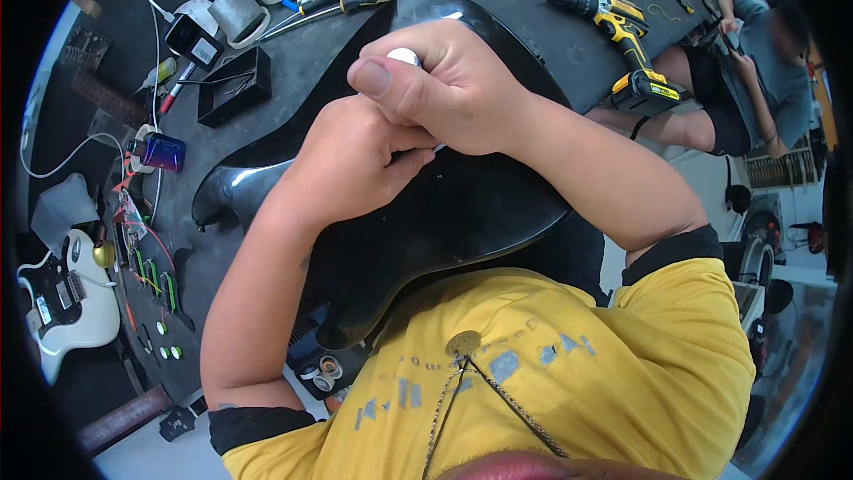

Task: The person unscrews and removes the back plate and bridge from a black guitar body using a drill and a screwdriver, then handles a guitar pickup and a soldering iron.

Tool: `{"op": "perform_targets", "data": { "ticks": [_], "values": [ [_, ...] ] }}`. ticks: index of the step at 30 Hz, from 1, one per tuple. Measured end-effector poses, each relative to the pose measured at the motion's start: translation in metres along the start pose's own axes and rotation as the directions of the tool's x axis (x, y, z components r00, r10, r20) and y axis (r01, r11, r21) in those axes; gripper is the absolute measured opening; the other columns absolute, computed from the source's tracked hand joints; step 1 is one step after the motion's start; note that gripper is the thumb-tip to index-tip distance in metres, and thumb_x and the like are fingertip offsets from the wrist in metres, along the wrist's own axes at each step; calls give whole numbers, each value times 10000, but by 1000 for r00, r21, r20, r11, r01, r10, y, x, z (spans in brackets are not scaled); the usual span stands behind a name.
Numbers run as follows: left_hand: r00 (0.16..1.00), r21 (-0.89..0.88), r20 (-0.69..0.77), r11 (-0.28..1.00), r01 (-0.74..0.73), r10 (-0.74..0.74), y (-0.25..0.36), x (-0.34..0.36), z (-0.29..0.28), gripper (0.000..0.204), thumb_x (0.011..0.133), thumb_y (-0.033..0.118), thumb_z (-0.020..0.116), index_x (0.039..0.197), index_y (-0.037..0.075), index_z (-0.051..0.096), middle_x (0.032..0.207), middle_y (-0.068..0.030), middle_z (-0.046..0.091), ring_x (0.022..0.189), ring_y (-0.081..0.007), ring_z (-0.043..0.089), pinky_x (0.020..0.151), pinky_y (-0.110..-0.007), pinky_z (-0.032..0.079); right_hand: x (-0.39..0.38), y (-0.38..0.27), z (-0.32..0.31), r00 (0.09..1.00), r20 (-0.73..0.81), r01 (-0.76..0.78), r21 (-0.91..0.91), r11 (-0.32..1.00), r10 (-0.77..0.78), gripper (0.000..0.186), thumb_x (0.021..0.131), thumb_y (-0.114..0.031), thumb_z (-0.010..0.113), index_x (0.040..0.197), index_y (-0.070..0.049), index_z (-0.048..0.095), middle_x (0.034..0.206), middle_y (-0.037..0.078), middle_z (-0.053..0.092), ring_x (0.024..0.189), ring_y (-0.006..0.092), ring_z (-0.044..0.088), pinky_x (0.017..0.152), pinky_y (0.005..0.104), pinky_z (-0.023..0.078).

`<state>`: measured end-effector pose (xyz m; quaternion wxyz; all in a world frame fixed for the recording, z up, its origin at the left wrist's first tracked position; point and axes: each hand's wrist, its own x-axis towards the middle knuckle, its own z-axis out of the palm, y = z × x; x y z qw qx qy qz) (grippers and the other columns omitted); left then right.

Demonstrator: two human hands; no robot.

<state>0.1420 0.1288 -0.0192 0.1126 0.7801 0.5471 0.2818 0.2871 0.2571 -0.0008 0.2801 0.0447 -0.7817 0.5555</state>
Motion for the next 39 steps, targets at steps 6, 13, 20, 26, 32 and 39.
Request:
{"op": "perform_targets", "data": {
  "ticks": [6,13,20,26,32,39],
  "values": [
    [975,-254,147,946,201,-168,13,-1,-34,296,824,27,843,1119,53,836,988,-154,792,921,-323,766,821,-404,611,-2,-9,-3,991,97,-108,197,975,90,494,1144,-397,626,768,-79,587,659,-34,543,605,48,486,541,267,393],
    [965,-212,207,955,208,-164,-1,-9,-18,241,814,31,882,1053,38,853,1026,-124,785,917,-322,745,868,-424,606,0,3,0,993,42,-114,127,985,110,560,1119,-509,644,767,-77,596,646,-23,569,600,51,563,547,257,442],
    [977,-211,202,972,107,-64,3,0,-23,249,777,-31,846,1018,31,861,1016,-126,769,988,-324,746,890,-417,597,5,9,-2,998,-31,-45,30,999,46,608,1090,-579,655,769,-64,622,662,-14,590,615,52,559,562,261,456],
    [978,-207,158,963,171,-139,0,-12,-16,263,753,-49,829,1001,33,863,971,-127,791,964,-324,766,886,-399,604,2,-6,0,990,55,-132,37,991,130,722,1035,-712,639,739,-54,621,606,69,623,584,191,615,611,343,511],
    [989,-214,132,972,96,-68,-1,-2,-15,251,732,-42,842,970,34,866,1023,-131,774,996,-306,758,884,-391,603,11,6,-3,991,-49,-123,-6,992,123,752,1040,-698,643,682,-37,610,587,78,619,562,192,630,591,331,522],
    [996,-235,78,970,63,-46,-1,-3,-13,272,711,-62,841,963,40,867,1090,-105,714,980,-287,713,868,-398,586,18,6,-4,963,-54,-260,71,963,264,700,1085,-652,609,685,-78,568,597,9,572,501,90,596,451,254,458]
  ]
}}
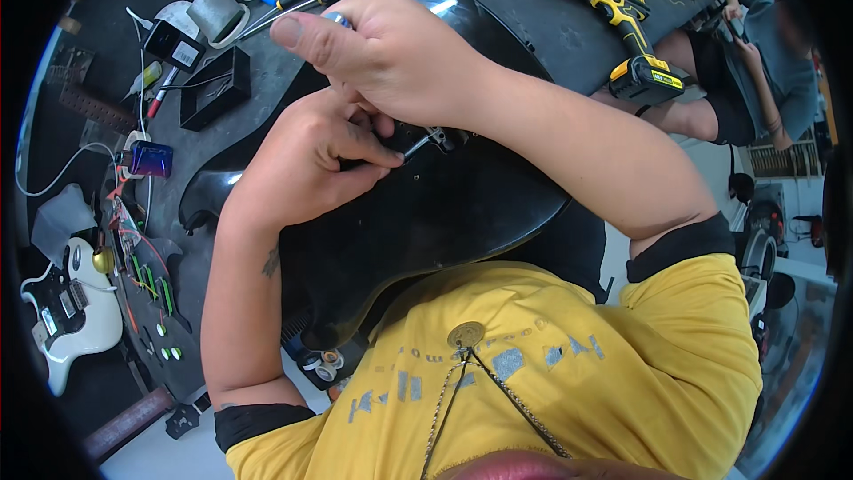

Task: The person unscrews and removes the back plate and bridge from a black guitar body using a drill and a screwdriver, then handles a guitar pickup and a soldering iron.

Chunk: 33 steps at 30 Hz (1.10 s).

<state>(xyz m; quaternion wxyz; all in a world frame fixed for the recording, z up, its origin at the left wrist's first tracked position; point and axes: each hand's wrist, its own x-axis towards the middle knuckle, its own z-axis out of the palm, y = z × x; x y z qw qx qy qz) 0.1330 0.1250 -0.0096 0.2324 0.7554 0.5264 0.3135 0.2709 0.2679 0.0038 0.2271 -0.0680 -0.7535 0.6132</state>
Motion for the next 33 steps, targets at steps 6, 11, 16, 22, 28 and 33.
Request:
{"op": "perform_targets", "data": {
  "ticks": [6,11,16,22,28,33],
  "values": [
    [998,19,53,999,34,-34,-7,4,-6,285,701,-50,840,965,51,872,1012,-103,731,964,-282,722,858,-401,583,10,2,-3,974,38,-226,268,936,224,694,1114,-593,600,649,-85,513,593,-2,532,506,96,449,466,262,354],
    [996,4,25,996,86,-86,-4,-5,1,260,700,-10,835,946,64,876,937,-112,754,922,-296,731,847,-405,585,-8,-5,6,988,90,134,-81,988,-127,651,1115,-568,615,704,-64,595,616,-13,558,603,62,517,557,271,432],
    [997,11,-8,997,71,-71,-5,-5,3,232,700,1,832,921,57,873,932,-120,777,905,-313,738,836,-410,592,-10,2,6,982,63,182,-24,983,-181,622,1119,-542,624,724,-61,615,621,-24,567,602,54,521,554,272,430],
    [999,-9,-27,999,47,-47,-6,-3,3,239,675,-6,829,904,51,866,922,-115,725,882,-307,708,814,-414,576,-6,7,4,981,39,189,-14,982,-188,629,1109,-558,634,716,-68,611,636,-16,598,588,53,577,538,257,478],
    [999,-15,-29,999,39,-39,-6,-2,4,258,656,-8,827,905,48,860,933,-109,676,885,-295,687,812,-407,570,-1,-1,5,995,6,95,-20,995,-95,653,1083,-542,643,666,-40,617,557,53,608,512,142,620,532,315,508],
    [999,3,-44,1000,18,-18,-5,0,3,251,657,-11,832,900,47,858,935,-104,676,889,-286,685,813,-400,569,6,-4,2,999,35,4,-73,997,-2,672,1113,-581,592,687,-61,579,603,2,596,567,78,664,494,258,529]
  ]
}}
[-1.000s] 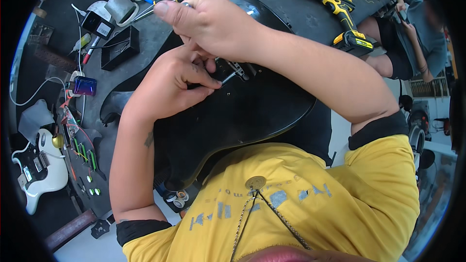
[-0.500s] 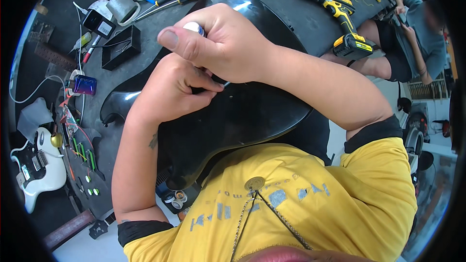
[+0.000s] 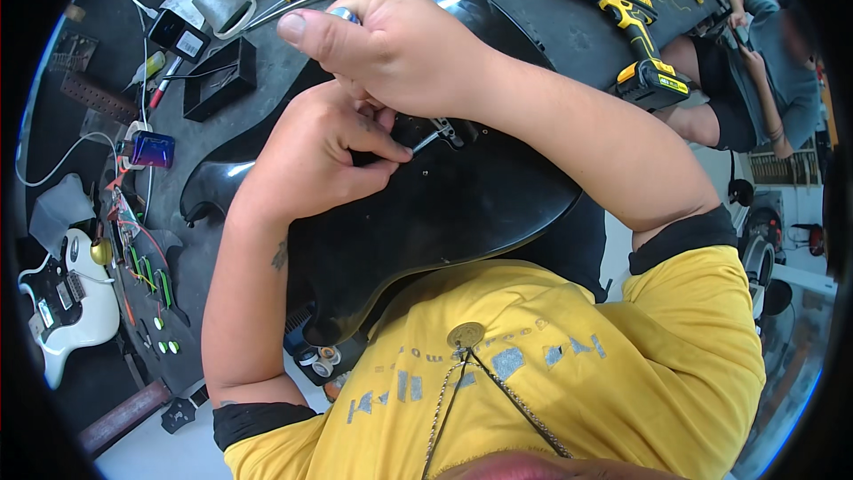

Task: The person unscrews and removes the back plate and bridge from a black guitar body using a drill and a screwdriver, then handles a guitar pickup and a soldering iron.

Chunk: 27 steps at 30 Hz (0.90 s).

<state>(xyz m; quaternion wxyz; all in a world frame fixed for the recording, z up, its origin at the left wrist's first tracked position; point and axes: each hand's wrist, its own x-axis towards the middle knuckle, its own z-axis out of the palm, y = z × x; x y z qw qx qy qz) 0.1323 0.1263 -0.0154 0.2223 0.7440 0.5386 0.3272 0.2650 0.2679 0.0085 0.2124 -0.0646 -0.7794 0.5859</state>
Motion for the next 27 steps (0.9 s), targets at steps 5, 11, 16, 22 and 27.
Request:
{"op": "perform_targets", "data": {
  "ticks": [5,11,16,22,27],
  "values": [
    [1000,35,-23,999,-6,7,1,4,1,237,674,-15,829,898,54,862,929,-102,710,899,-296,704,822,-397,577,3,4,-2,996,-21,-83,25,996,84,695,1094,-550,592,702,18,671,583,122,656,499,208,670,523,347,558],
    [983,-81,32,979,185,-183,0,-11,1,231,700,-7,802,920,28,863,969,-133,813,982,-311,771,905,-383,603,-9,-9,7,988,98,116,38,993,-119,539,1102,-392,626,687,-49,621,551,16,598,461,84,552,466,286,437],
    [987,-147,76,977,152,-143,9,1,-13,200,752,14,752,923,10,856,980,-134,809,965,-292,763,904,-380,597,-12,-4,-2,995,28,90,124,988,-94,509,1070,-411,660,742,-22,677,604,45,649,569,119,591,575,332,490],
    [956,-486,65,827,281,-286,9,3,-31,173,927,87,699,999,-31,804,958,-57,773,844,-157,704,815,-306,569,-11,-7,-5,991,66,94,280,955,-117,582,1141,-431,604,683,-71,615,604,0,598,547,76,560,522,265,440],
    [831,-482,-311,830,279,-460,2,26,-79,108,945,142,719,982,41,731,926,-40,769,779,-96,659,700,-276,530,-1,-22,-22,982,-114,181,301,936,-153,617,1133,-485,605,659,-105,497,576,-8,493,504,73,436,480,276,332]
  ]
}}
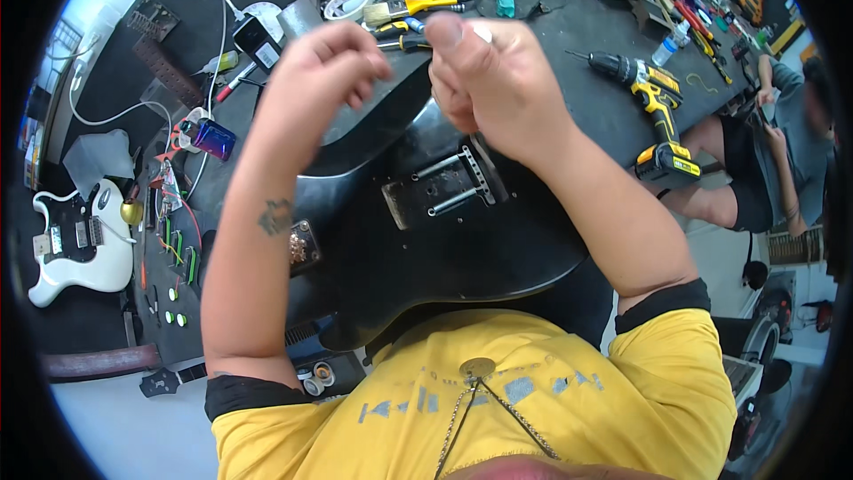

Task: The person unscrews and removes the back plate and bridge from a black guitar body using a drill and a screwdriver, then handles a guitar pickup and a soldering iron.

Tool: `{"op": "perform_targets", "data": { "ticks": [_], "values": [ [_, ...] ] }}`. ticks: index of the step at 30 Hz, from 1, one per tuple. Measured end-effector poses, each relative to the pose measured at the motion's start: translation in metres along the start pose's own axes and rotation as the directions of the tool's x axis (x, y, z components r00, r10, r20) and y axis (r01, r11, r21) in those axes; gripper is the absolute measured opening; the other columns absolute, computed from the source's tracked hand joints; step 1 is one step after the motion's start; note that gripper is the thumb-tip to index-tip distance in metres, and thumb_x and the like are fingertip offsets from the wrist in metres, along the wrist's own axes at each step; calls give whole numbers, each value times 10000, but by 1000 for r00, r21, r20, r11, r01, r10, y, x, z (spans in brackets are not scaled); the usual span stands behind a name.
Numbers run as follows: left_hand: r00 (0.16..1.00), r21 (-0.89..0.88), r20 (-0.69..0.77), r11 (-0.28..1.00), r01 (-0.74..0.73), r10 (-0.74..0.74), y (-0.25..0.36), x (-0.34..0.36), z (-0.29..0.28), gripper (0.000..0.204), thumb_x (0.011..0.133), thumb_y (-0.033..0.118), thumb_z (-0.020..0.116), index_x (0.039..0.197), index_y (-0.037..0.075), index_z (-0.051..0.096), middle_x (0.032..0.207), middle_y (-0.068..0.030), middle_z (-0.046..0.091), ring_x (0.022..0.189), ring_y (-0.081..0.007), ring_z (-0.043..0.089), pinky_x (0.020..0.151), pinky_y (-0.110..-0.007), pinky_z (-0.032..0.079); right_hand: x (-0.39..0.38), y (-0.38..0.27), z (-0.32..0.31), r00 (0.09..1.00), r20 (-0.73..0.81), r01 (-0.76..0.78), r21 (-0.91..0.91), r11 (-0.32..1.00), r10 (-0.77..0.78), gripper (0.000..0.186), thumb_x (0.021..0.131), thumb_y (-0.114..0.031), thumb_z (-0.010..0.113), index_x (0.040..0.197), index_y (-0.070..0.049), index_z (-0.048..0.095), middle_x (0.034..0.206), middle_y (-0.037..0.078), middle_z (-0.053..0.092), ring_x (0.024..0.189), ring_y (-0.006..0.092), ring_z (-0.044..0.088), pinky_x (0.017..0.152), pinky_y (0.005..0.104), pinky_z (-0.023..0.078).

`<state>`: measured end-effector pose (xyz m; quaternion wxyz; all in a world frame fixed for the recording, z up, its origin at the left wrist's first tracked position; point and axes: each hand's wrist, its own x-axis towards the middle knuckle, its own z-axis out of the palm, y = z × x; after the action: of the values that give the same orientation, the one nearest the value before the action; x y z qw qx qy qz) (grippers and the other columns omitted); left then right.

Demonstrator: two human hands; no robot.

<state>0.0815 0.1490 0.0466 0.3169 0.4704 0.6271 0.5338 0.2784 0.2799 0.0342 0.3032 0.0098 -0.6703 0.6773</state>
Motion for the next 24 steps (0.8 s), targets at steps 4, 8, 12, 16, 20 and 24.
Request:
{"op": "perform_targets", "data": {
  "ticks": [4,8,12,16,20,24],
  "values": [
    [983,638,-57,764,-100,175,-24,50,-1,235,937,153,707,1116,11,762,988,-144,798,874,-235,749,806,-382,591,5,-7,-2,991,-127,46,55,997,-39,625,1120,-535,601,687,-126,411,564,-10,392,481,85,331,450,280,237],
    [946,900,245,313,-303,212,-72,111,38,400,948,77,649,1342,31,699,1270,-241,731,1207,-437,707,1032,-496,571,5,-21,-11,975,-212,99,136,986,-69,620,1118,-555,580,701,-131,404,556,-11,345,468,91,278,443,289,194],
    [925,834,371,408,-371,81,-107,158,35,371,965,81,682,1334,42,687,1297,-218,720,1205,-431,714,1025,-493,578,1,-23,-15,984,-179,76,270,960,-27,598,1141,-503,571,713,-100,461,584,-1,401,497,111,369,477,301,271],
    [920,837,357,382,-392,162,-118,159,24,339,946,113,748,1269,27,688,1249,-218,735,1192,-423,711,1025,-502,573,6,0,-19,987,-163,45,287,957,3,616,1147,-495,588,674,-121,459,569,-2,420,483,101,382,472,287,280],
    [899,886,202,318,-337,389,-70,121,-14,346,931,171,802,1217,14,684,1146,-217,751,1154,-432,709,1009,-513,568,5,-30,-2,979,-202,102,318,943,-37,624,1155,-510,555,683,-117,444,560,-1,389,480,105,362,467,291,270],
    [837,675,-318,726,-131,446,14,9,-37,430,920,201,849,1263,-4,693,1027,-87,755,896,-149,709,793,-311,556,3,-18,-28,963,-221,222,333,916,-154,622,1162,-535,512,704,-123,426,551,-2,354,473,107,321,458,298,251]
  ]
}}
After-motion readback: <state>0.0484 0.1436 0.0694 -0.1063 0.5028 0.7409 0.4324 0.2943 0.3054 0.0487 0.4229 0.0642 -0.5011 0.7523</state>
